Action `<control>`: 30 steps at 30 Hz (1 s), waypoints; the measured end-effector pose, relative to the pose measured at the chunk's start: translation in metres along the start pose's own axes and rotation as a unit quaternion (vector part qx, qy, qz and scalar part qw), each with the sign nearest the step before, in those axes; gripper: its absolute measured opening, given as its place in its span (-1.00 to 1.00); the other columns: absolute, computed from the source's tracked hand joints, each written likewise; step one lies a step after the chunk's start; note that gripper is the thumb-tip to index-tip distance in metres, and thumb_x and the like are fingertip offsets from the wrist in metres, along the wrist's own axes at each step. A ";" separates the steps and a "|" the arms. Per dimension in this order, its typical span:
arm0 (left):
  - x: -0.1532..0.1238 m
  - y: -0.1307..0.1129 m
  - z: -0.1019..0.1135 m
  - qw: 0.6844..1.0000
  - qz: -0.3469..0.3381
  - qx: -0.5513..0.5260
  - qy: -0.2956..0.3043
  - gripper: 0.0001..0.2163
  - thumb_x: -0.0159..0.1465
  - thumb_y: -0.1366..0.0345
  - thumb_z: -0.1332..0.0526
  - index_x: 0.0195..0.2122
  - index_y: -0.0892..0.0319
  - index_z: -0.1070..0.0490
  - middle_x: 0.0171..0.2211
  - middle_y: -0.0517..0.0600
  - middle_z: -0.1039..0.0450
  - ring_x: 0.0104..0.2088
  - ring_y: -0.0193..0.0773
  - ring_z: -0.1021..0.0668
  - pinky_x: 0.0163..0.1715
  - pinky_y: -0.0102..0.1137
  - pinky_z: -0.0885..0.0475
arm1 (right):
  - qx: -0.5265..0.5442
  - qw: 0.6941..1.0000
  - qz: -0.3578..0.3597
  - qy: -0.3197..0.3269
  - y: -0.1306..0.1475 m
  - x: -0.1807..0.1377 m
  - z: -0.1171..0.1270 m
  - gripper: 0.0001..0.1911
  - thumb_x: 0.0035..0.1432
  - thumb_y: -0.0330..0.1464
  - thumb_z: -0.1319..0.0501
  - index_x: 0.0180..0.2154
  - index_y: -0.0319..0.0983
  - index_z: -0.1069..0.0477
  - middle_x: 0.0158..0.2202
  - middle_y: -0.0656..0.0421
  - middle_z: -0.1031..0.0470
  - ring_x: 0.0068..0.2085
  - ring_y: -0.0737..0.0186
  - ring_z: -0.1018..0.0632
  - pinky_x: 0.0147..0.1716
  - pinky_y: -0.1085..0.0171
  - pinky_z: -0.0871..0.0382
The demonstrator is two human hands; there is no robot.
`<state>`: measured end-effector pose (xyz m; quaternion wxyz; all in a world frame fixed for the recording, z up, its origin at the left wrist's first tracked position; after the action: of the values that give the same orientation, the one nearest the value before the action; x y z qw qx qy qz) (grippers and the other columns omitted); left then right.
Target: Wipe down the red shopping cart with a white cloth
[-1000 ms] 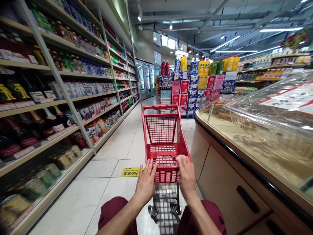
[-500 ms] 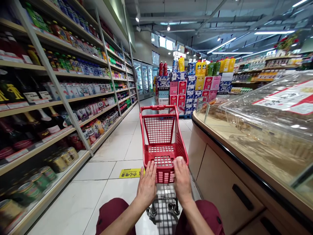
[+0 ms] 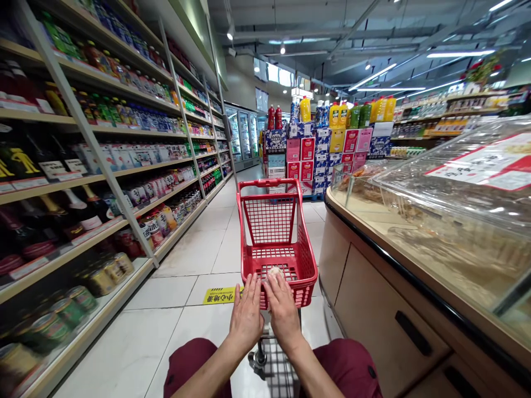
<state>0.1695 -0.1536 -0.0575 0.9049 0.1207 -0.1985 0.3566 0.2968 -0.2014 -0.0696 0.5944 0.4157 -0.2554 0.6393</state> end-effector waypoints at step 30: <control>-0.006 0.004 0.000 1.000 -0.004 0.002 -0.006 -0.33 0.03 0.45 -0.02 0.21 0.33 0.15 0.23 0.12 0.11 0.23 -0.12 0.06 0.15 -0.09 0.07 | -0.071 0.993 -0.089 -0.023 -0.026 0.002 0.008 -0.32 0.05 -0.62 0.12 0.20 -0.13 0.12 0.20 0.12 -0.08 0.21 0.15 -0.07 0.10 -0.04 -0.08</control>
<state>0.1629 -0.1547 -0.0601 0.9051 0.1254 -0.2024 0.3524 0.3243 -0.2024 -0.0680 0.6710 0.4084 -0.2757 0.5540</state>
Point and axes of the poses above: each hand's wrist, its own x-axis towards the middle knuckle, its own z-axis out of the back of the hand, y = z × x, the point moved 2 cm from there along x, towards the middle knuckle
